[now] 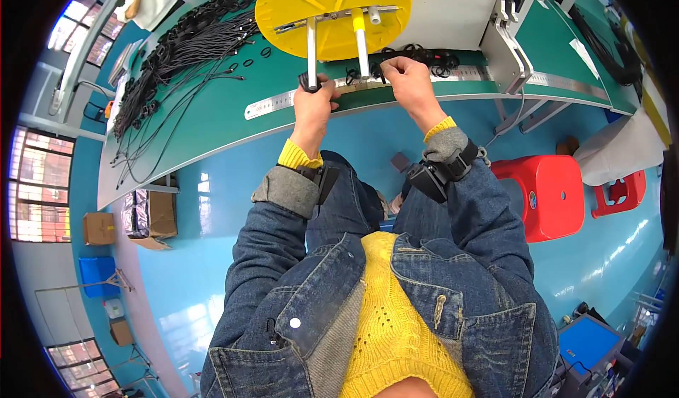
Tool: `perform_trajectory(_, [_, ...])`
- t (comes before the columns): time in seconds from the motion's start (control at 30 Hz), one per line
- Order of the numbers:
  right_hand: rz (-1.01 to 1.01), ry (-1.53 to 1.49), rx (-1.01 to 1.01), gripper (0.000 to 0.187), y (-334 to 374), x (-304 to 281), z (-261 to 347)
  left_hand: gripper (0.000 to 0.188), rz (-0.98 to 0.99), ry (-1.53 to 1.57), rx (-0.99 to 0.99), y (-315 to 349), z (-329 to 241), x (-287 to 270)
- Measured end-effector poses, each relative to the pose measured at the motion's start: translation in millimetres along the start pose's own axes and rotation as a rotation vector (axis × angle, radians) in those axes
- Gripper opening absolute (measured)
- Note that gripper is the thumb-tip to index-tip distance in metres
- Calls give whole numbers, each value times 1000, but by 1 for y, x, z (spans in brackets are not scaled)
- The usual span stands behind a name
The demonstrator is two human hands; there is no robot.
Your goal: The person picks up a cable from the table, winds it around the pegs of a machine, and secures the coiled cable with a tie. This process is repeated several times, with each bundled cable placed in the person's lap.
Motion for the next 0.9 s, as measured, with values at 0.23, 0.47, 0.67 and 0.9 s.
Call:
perform_trajectory(0.23, [-20,233,-232,19,51,29,33,5,133,257,-57,48,-21,24])
perform_trajectory(0.47, [333,-86,25,15,66,50,5,5,290,370,-119,63,-7,27])
perform_trajectory(0.67, [815,-669,416,12,120,64,-26,8,284,93,32,57,-24,10])
perform_trajectory(0.9, [703,-161,247,24,111,32,-5,13,605,310,-264,109,-11,39])
Point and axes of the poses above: each hand's wrist, its own y-axis away from the middle knuckle, its own x-axis out of the palm, z = x × y, the point moved 10 cm from there along -y, towards the middle knuckle, and after that the axes turned 15 degrees about x, right-handed, at the moved point
